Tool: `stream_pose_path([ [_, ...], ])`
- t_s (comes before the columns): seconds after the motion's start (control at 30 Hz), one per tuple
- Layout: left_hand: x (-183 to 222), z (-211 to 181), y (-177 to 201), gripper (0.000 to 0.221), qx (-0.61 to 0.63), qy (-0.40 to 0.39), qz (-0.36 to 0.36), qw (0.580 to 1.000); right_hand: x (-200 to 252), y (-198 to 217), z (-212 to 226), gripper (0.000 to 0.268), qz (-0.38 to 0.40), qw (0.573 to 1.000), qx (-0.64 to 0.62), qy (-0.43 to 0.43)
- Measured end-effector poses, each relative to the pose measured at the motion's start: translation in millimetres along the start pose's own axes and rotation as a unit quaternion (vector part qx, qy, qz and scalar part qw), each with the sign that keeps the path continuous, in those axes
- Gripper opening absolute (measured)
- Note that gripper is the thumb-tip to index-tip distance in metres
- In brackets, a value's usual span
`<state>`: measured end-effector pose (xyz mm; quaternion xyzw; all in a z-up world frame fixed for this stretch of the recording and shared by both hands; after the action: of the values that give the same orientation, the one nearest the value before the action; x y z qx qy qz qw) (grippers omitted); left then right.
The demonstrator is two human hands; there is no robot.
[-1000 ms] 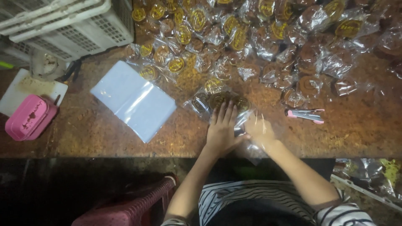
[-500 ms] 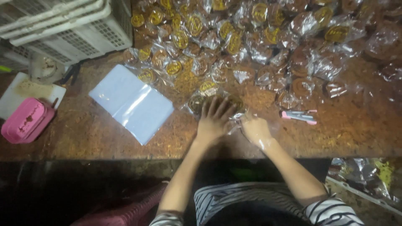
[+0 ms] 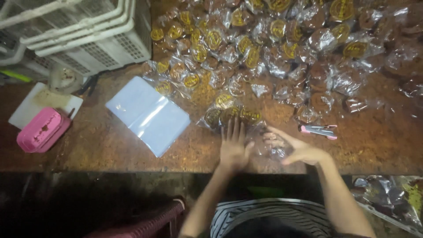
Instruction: The person places several individually wrapped bakery items into a larger clear plastic bag and then secures the bag using a stapler.
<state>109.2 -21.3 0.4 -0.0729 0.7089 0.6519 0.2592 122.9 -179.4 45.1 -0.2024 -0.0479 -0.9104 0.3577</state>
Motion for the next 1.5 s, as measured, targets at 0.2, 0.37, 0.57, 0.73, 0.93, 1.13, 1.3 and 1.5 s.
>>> stream_pose_path([
  [0.2,5.1,-22.6,17.3,0.072,0.126,0.085,-0.034,0.988,-37.6,34.8,68.1,0.027,-0.207,0.930,0.167,0.254],
  [0.37,-8.6,2.9,88.9,0.079,0.546,0.158,-0.159,0.807,10.8,-34.2,200.5,0.034,-0.089,0.764,0.564,0.301],
  [0.57,-4.1,60.1,82.4,0.101,0.439,0.313,-0.132,0.832,56.8,-119.0,256.2,0.030,0.018,0.638,0.682,0.357],
  [0.73,31.7,55.2,8.7,0.092,0.577,0.361,-0.049,0.731,74.7,-27.9,176.3,0.072,-0.066,0.783,0.301,0.541],
  [0.93,23.5,44.3,-18.9,0.116,0.641,0.239,-0.009,0.729,18.6,1.9,67.8,0.105,-0.130,0.959,0.020,0.252],
  [1.13,-11.5,19.8,42.4,0.061,0.632,0.136,0.033,0.762,23.1,42.4,-0.9,0.042,-0.212,0.921,0.040,0.323],
  [1.3,-26.3,17.8,62.6,0.069,0.620,0.172,0.026,0.765,23.5,65.8,-28.8,0.012,-0.377,0.870,0.003,0.317],
  [1.5,-94.9,-2.9,208.1,0.015,0.530,0.076,0.027,0.844,39.8,28.7,55.9,0.021,-0.436,0.864,0.137,0.212],
])
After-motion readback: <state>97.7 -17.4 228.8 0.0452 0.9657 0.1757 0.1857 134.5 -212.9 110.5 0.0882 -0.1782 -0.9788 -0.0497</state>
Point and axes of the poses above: each hand's wrist, its own x-axis away from the middle knuckle, its own y-axis out of the back of the hand, z = x × y, the point moved 8 cm from there along -x, towards the middle knuckle, and after that the axes turned 8 degrees about -x, right-handed, at the moved point
